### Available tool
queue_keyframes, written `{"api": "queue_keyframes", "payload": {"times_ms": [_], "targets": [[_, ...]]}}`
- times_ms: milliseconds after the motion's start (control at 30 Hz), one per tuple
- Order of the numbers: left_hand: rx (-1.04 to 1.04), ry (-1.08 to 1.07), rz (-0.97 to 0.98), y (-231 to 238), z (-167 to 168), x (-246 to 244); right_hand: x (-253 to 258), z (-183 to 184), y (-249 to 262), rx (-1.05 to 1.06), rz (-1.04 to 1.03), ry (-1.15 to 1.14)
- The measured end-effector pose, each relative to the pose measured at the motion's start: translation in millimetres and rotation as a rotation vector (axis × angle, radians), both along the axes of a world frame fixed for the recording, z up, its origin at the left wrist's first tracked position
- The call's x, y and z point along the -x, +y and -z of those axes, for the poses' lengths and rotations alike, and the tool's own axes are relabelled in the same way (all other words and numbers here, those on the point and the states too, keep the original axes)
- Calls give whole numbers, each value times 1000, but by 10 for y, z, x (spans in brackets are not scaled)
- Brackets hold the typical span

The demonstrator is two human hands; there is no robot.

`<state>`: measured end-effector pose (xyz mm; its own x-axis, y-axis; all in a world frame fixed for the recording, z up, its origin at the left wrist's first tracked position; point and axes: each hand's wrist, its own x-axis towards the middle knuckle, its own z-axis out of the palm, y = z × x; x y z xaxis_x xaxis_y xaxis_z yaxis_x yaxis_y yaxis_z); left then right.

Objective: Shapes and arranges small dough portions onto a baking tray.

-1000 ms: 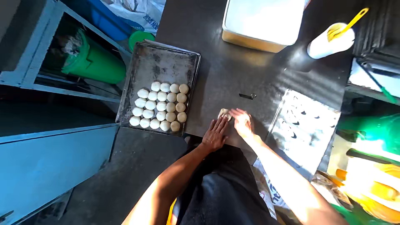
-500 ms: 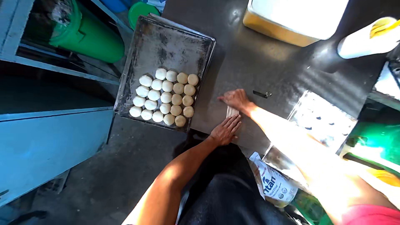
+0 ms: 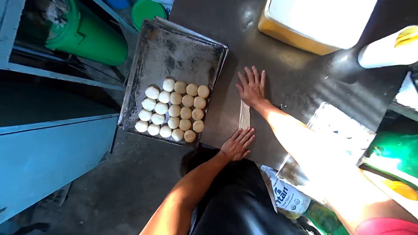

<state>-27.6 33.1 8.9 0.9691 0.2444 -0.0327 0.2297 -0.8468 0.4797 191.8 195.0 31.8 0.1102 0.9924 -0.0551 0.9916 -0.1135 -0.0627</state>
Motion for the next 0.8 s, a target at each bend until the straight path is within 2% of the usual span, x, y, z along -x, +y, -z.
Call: {"api": "queue_keyframes", "payload": {"times_ms": [100,300,367,400,467,500,567,600,667,733,800], "targets": [[0,10,-14,2,-34,-8,-12,87,154,-59,133,2],[39,-51,-1,23,-51,9,-158,66,537,-113,182,28],[156,-167,-104,52,-171,90,6,-24,191,-62,128,76],[228,-236,-243,74,-257,130,139,-88,-151,-24,77,92],[336,-274,-556,163,-411,158,468,-184,-1144,18,-21,156],[373,-234,-651,212,-459,160,640,-166,-1730,37,-48,212],[377,-177,-674,245,-446,154,913,-167,-2696,37,-71,261],[348,-188,-637,232,-394,146,970,-245,-2941,4,-73,295],[322,-199,-558,152,-329,147,954,-432,-3035,-50,5,347],[322,-197,-522,62,-338,150,844,-525,-2820,-42,74,342],[355,-199,-508,1,-386,162,721,-492,-2551,7,28,352]]}}
